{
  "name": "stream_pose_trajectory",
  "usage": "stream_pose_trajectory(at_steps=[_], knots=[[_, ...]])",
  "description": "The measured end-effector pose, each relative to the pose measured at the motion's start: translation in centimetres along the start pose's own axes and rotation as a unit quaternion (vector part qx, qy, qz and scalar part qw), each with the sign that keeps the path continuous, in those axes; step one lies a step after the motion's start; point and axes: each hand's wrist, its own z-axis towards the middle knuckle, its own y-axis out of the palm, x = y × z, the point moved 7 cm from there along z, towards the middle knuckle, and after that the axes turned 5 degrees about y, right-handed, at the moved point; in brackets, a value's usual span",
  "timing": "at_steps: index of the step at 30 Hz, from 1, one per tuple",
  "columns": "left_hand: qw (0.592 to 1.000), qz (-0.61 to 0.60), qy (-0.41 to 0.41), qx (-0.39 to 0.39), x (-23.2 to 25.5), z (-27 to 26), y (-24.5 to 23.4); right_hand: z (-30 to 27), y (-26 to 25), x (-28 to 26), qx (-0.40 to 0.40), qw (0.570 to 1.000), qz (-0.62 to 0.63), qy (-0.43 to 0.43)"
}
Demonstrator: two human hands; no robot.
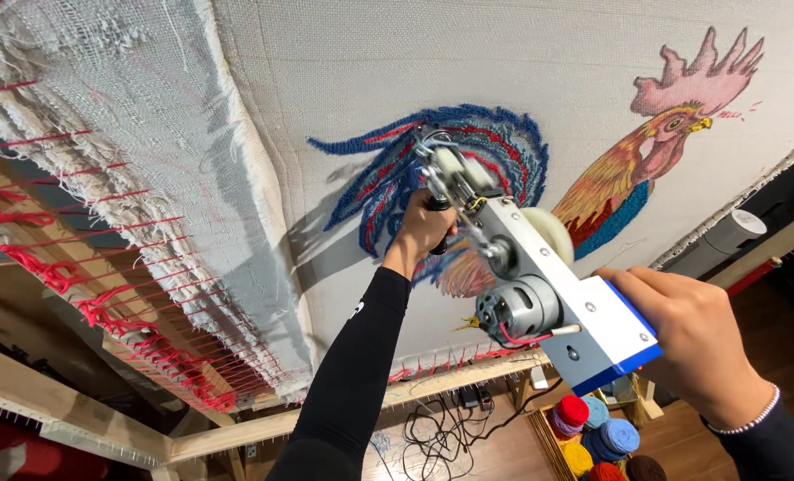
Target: The recorder is using a tufting gun to create a rug with a rooster design on a large canvas frame.
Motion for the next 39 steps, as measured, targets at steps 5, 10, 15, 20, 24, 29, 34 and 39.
stream_pose_trajectory(at_steps=[5, 10, 15, 20, 24, 29, 34, 39], knots=[[0.996, -0.075, -0.019, 0.041, -0.7, -0.5, -0.7, 0.3, -0.2, 0.2, 0.001, 0.997, -0.056, -0.044], [0.995, -0.088, 0.054, 0.009, 2.2, -1.3, -0.9, 0.8, -0.5, -0.4, -0.017, 0.999, -0.042, 0.014], [0.996, 0.024, -0.074, 0.050, 4.1, -3.9, -0.7, -1.1, 0.6, 1.8, 0.023, 0.996, 0.077, 0.023], [0.995, -0.103, 0.001, 0.010, 4.0, -5.9, 3.2, -7.2, 5.4, 9.8, 0.031, 0.946, 0.312, 0.088], [0.991, -0.114, 0.032, -0.062, 6.9, -8.3, 7.0, -10.5, 4.6, 10.3, 0.082, 0.967, 0.189, 0.148], [0.994, -0.068, 0.019, -0.079, 8.4, -8.9, 9.0, -13.3, 6.5, 13.5, 0.109, 0.826, 0.488, 0.259], [0.992, -0.074, 0.002, -0.106, 8.2, -9.2, 9.6, -12.8, 6.0, 12.2, 0.118, 0.756, 0.568, 0.302], [0.991, -0.085, 0.077, -0.066, 9.2, -8.9, 7.3, -12.2, 4.9, 10.1, 0.120, 0.744, 0.587, 0.297]])
